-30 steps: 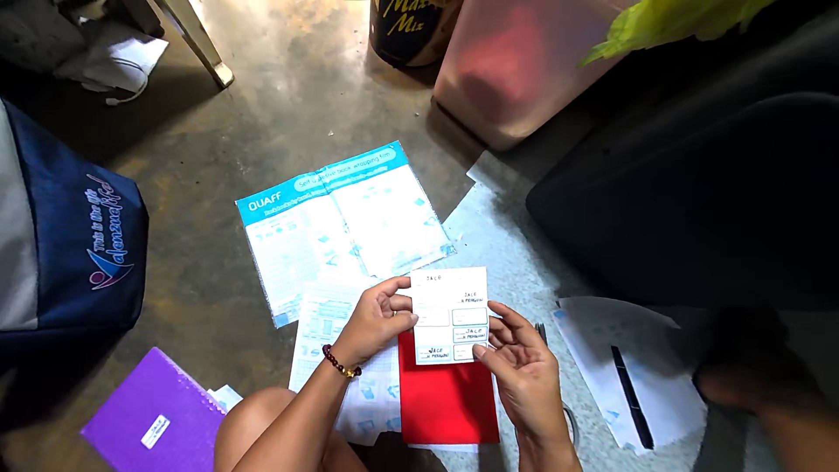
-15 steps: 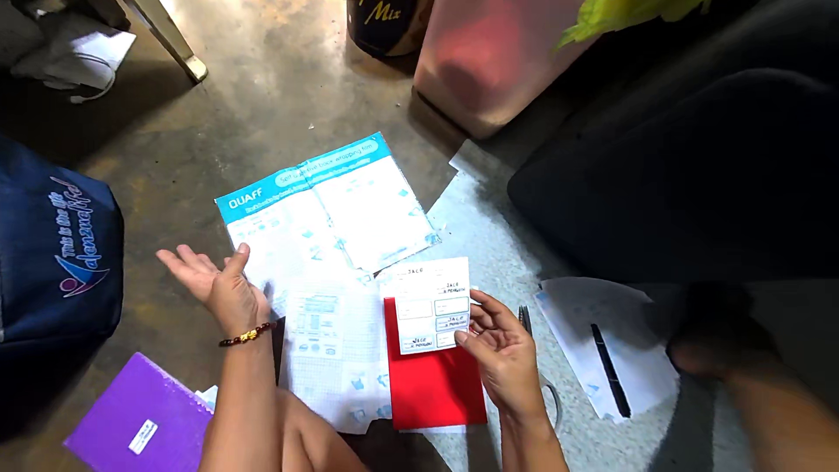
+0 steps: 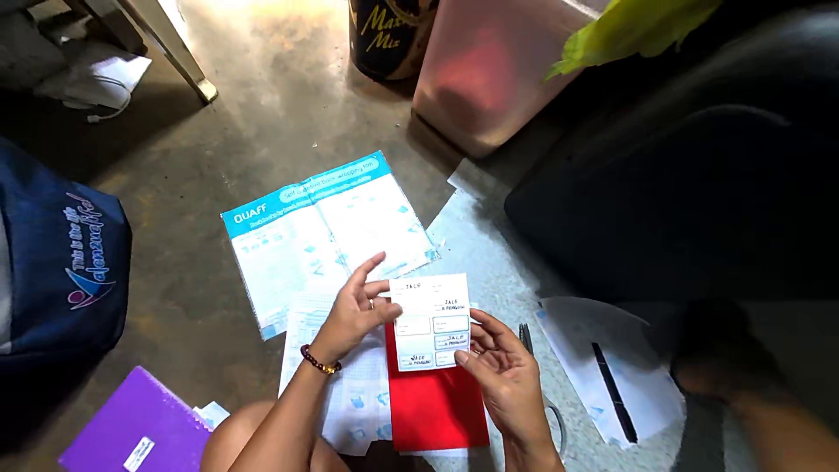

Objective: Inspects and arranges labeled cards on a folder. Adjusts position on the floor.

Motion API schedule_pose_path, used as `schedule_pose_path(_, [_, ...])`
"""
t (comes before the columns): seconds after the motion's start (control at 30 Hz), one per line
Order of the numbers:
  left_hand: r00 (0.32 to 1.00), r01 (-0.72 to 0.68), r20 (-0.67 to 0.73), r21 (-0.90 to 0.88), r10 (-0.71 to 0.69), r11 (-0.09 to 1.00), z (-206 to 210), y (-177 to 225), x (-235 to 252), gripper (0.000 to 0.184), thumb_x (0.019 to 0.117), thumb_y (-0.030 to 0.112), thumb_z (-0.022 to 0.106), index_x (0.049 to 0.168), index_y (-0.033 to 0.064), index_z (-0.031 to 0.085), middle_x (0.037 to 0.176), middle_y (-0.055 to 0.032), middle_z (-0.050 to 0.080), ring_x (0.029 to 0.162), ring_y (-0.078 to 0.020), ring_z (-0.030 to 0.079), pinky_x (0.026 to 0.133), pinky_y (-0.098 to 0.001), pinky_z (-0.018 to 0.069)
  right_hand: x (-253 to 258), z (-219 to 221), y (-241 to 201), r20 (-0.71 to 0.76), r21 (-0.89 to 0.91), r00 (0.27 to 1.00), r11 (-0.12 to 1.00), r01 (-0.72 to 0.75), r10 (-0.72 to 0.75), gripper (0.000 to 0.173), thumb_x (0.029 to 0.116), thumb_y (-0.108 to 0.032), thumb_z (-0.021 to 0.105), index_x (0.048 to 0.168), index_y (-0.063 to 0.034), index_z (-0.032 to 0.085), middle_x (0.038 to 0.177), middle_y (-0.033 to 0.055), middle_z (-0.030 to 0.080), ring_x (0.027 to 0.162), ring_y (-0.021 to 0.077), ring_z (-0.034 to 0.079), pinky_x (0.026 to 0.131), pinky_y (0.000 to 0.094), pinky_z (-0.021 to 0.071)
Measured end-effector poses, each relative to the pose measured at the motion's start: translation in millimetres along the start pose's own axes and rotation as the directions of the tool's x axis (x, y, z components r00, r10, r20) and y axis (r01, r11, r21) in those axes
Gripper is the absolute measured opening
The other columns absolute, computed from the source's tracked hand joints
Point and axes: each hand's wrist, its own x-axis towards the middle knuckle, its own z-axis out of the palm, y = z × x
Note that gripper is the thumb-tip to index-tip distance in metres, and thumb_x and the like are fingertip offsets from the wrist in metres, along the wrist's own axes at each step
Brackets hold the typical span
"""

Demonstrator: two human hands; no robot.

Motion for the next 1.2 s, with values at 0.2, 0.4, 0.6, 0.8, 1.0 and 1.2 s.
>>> schedule_pose_path(0.2, [0.999,-0.008,0.050,-0.080,0.012,0.997,5.9,-1.4,-2.4,0.070,0.0906,-0.011,0.060,0.151,-0.0075,0.025,0.111,-0.0095,0.074,0.095,-0.0142,0.074,0.089,-0.0308,0.0614,-2.5,2.3,1.8,0.011,-0.017,1.000,1.000,-0.024,0.025,0.054,0.0790,0.013,0.064,0.131,0.0022,0.059,0.113,0.0042,0.075,0.099,0.0124,0.073,0.088,0.0266,0.0613])
schedule_pose_path(0.4, [1.000,-0.023,-0.012,-0.060,0.023,0.998,4.6,-1.5,-3.5,0.047,0.0910,-0.015,0.058,0.137,-0.0082,0.049,0.105,-0.0094,0.076,0.092,-0.0145,0.075,0.086,-0.0311,0.0625,-3.9,2.9,3.8,0.039,-0.028,0.998,0.999,-0.042,0.043,0.056,0.0772,0.013,0.064,0.132,0.0027,0.058,0.114,0.0036,0.074,0.099,0.0120,0.073,0.087,0.0262,0.0612])
schedule_pose_path(0.6, [0.997,0.012,-0.075,0.008,-0.011,1.000,6.9,0.2,-5.4,0.037,0.0900,-0.013,0.060,0.126,-0.0065,0.060,0.101,-0.0074,0.076,0.086,-0.0104,0.074,0.080,-0.0263,0.0621,-2.4,4.0,3.3,-0.004,-0.084,1.000,0.996,-0.011,0.010,0.047,0.0834,0.007,0.061,0.131,0.0049,0.057,0.110,0.0010,0.074,0.096,0.0077,0.072,0.084,0.0225,0.0601])
schedule_pose_path(0.8, [0.991,0.050,-0.124,0.027,-0.046,0.998,3.4,-2.9,-4.5,0.037,0.0901,-0.012,0.063,0.126,-0.0019,0.064,0.096,-0.0071,0.076,0.080,-0.0098,0.074,0.076,-0.0245,0.0615,-1.6,2.9,1.4,-0.095,-0.051,0.993,0.995,-0.080,0.075,0.028,0.0971,0.004,0.048,0.121,0.0018,0.062,0.096,0.0000,0.075,0.088,0.0090,0.073,0.082,0.0261,0.0615])
schedule_pose_path(1.0, [0.987,0.025,-0.160,0.023,-0.021,0.999,1.0,-2.9,-2.4,0.040,0.0896,-0.015,0.062,0.127,-0.0016,0.063,0.099,-0.0091,0.076,0.081,-0.0115,0.074,0.076,-0.0254,0.0619,-2.3,-1.4,4.8,-0.054,-0.058,0.991,0.990,-0.126,0.123,0.024,0.0916,0.003,0.058,0.115,0.0003,0.066,0.083,-0.0034,0.074,0.069,0.0054,0.069,0.063,0.0211,0.0593])
schedule_pose_path(1.2, [0.983,0.021,-0.182,0.013,-0.018,1.000,-1.2,-3.5,-2.1,0.041,0.0896,-0.016,0.062,0.127,-0.0008,0.063,0.099,-0.0098,0.076,0.081,-0.0121,0.074,0.076,-0.0263,0.0622,-4.0,0.9,5.1,-0.064,-0.078,0.986,0.984,-0.158,0.153,0.031,0.0852,0.010,0.062,0.115,0.0018,0.064,0.078,-0.0040,0.073,0.065,0.0062,0.070,0.062,0.0214,0.0605])
